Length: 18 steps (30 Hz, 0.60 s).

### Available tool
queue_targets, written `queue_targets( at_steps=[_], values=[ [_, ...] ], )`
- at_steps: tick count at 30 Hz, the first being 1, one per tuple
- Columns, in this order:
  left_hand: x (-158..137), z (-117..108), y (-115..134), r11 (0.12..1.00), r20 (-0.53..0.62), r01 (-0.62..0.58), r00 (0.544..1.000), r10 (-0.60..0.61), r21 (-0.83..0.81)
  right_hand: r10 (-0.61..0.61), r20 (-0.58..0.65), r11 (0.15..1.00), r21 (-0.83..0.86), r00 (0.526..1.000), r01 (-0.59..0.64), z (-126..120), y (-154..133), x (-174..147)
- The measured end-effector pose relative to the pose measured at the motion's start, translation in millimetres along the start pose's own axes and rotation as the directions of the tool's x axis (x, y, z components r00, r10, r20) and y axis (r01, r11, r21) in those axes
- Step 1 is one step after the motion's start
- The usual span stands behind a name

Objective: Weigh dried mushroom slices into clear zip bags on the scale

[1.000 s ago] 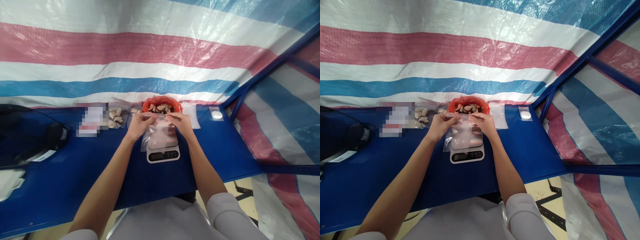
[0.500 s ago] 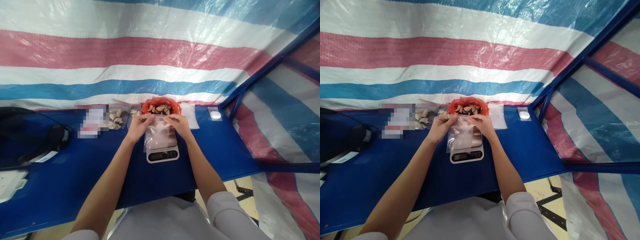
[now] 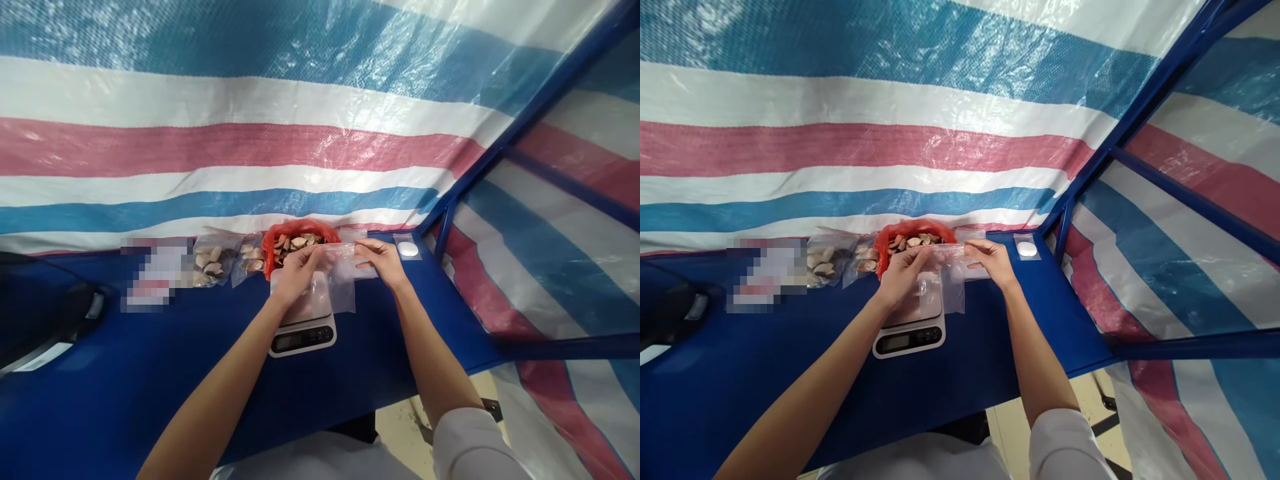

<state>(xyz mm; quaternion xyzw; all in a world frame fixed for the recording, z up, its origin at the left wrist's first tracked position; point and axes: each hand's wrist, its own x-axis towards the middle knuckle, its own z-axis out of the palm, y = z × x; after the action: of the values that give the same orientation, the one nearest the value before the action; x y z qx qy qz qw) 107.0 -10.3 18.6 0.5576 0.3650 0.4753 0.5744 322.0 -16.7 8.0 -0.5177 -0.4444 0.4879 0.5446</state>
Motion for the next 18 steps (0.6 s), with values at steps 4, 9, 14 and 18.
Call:
queue_targets(
  at_steps=[4, 9, 14, 18],
  values=[
    [10, 21, -4, 1.000, -0.021, -0.005, 1.000, 0.005, -0.003, 0.001, 0.014, 1.000, -0.009, 1.000, -0.001, -11, 1, 6],
    [28, 30, -8, 0.992, -0.010, -0.047, 0.999, 0.049, 0.117, -0.044, -0.004, 0.999, -0.015, 0.999, 0.044, -26, -1, 19],
    [33, 28, -14, 0.826, -0.106, -0.228, 0.939, 0.326, 0.516, -0.014, -0.023, 1.000, -0.026, 1.000, 0.013, -49, 1, 41],
    [24, 39, -20, 0.478, 0.130, -0.420, 0.839, 0.528, 0.772, 0.039, -0.033, 0.997, -0.063, 0.999, -0.041, -58, 5, 59]
  ],
)
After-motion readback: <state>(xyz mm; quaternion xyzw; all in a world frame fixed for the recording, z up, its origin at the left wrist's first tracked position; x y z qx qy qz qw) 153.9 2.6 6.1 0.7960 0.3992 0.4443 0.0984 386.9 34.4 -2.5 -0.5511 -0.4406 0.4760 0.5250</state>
